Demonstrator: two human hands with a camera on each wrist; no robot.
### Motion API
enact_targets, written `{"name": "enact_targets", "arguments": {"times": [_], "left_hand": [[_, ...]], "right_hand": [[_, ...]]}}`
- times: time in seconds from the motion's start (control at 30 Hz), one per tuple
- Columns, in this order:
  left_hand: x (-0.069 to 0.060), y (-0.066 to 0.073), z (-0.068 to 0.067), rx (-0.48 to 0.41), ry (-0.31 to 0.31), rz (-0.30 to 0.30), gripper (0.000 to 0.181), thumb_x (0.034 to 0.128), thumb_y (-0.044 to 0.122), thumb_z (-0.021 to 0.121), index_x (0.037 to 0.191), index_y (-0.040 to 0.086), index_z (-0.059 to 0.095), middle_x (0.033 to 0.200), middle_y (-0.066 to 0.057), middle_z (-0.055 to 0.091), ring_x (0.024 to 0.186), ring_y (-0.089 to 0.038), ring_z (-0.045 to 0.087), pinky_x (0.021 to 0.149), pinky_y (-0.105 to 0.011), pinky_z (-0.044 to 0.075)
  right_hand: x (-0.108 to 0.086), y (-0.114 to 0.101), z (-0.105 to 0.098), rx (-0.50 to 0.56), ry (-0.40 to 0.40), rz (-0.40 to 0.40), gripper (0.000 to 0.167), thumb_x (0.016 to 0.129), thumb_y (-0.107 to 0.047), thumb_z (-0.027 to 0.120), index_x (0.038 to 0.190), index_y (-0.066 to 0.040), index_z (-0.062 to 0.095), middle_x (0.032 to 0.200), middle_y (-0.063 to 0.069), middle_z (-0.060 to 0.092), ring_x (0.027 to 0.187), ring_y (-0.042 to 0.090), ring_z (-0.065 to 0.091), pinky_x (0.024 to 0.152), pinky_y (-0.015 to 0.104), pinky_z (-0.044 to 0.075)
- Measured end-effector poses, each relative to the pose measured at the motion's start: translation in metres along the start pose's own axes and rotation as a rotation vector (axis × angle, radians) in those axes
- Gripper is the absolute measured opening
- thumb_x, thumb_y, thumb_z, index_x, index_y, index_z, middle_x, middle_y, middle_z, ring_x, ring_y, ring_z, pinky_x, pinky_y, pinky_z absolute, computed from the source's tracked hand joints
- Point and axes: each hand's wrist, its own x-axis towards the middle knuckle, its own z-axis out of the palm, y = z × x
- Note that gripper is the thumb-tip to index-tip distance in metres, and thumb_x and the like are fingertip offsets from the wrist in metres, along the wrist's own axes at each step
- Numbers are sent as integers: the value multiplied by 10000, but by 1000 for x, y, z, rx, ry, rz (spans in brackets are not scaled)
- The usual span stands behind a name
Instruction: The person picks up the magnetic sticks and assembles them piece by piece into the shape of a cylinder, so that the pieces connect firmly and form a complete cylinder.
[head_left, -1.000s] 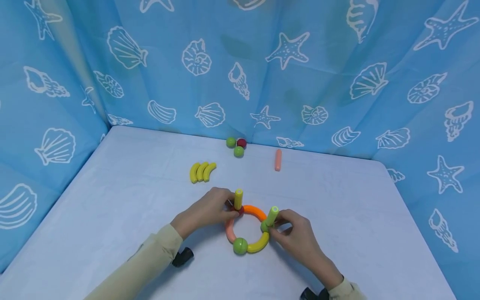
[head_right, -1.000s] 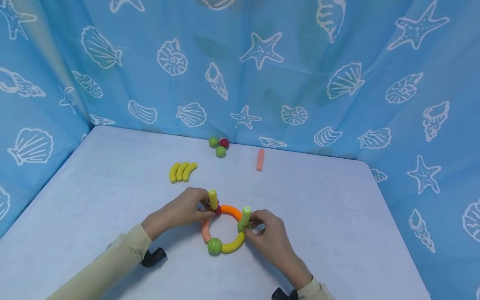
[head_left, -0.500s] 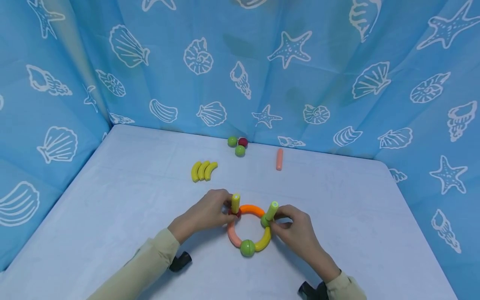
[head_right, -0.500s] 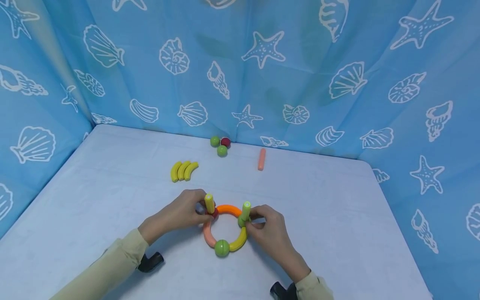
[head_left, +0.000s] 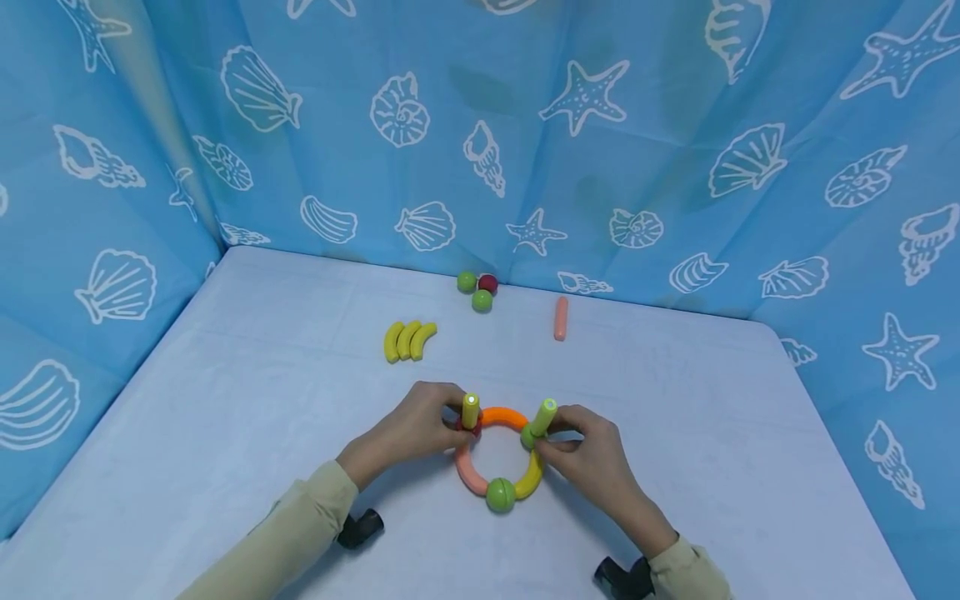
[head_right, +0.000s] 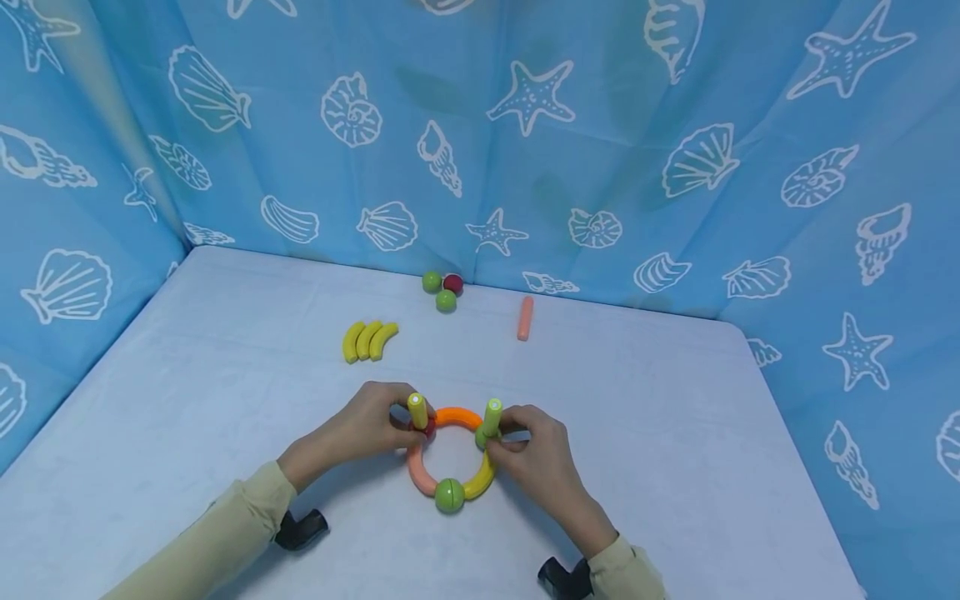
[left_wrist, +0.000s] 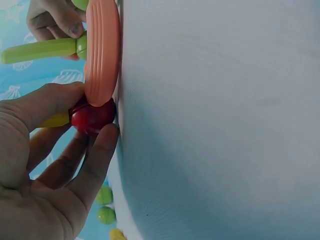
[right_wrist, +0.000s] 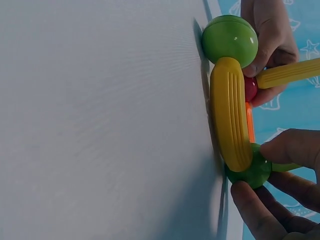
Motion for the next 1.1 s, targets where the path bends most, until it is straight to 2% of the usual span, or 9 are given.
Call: {"name": "enact_targets", "arguments": {"times": [0.33,0.6,0.83,0.97,1.1], "left_hand": [[-11,3,5,-42,52,-42,238,786,119,858,1000,143,756,992,48,678,898,-143,605,793,-297,532],[-26,3,12,-99,90,-75,270,771,111,866,1021,139,768,970,72,652,908,-123,604,820,-320,540],[-37,2,15,-137,141,-40,276,766,63,864,1019,119,769,956,72,647,893,-137,614,803,-289,560],[-39,1,17,-172,163,-6,265,758,26,861,990,117,770,959,60,650,891,-135,632,751,-247,567],[-41,0,18,-190,168,-3,275,753,16,863,990,119,767,970,54,654,903,-132,641,744,-231,566]], "right_hand": [[9,-3,-1,-4,-38,-40,260,779,-25,833,990,-132,726,958,-15,689,913,175,659,720,214,572],[21,-5,1,-28,-75,-13,265,784,-34,830,1017,-115,733,957,-12,699,911,207,662,743,263,585],[34,-8,4,-23,-130,14,252,797,-42,824,1013,-134,732,968,-29,702,920,184,663,768,284,586],[39,-9,4,-11,-161,28,239,805,-54,819,1010,-139,731,970,-24,700,926,182,658,787,303,584],[45,-10,6,-5,-183,29,222,809,-55,812,996,-146,732,965,-22,697,921,186,650,802,328,582]]}}
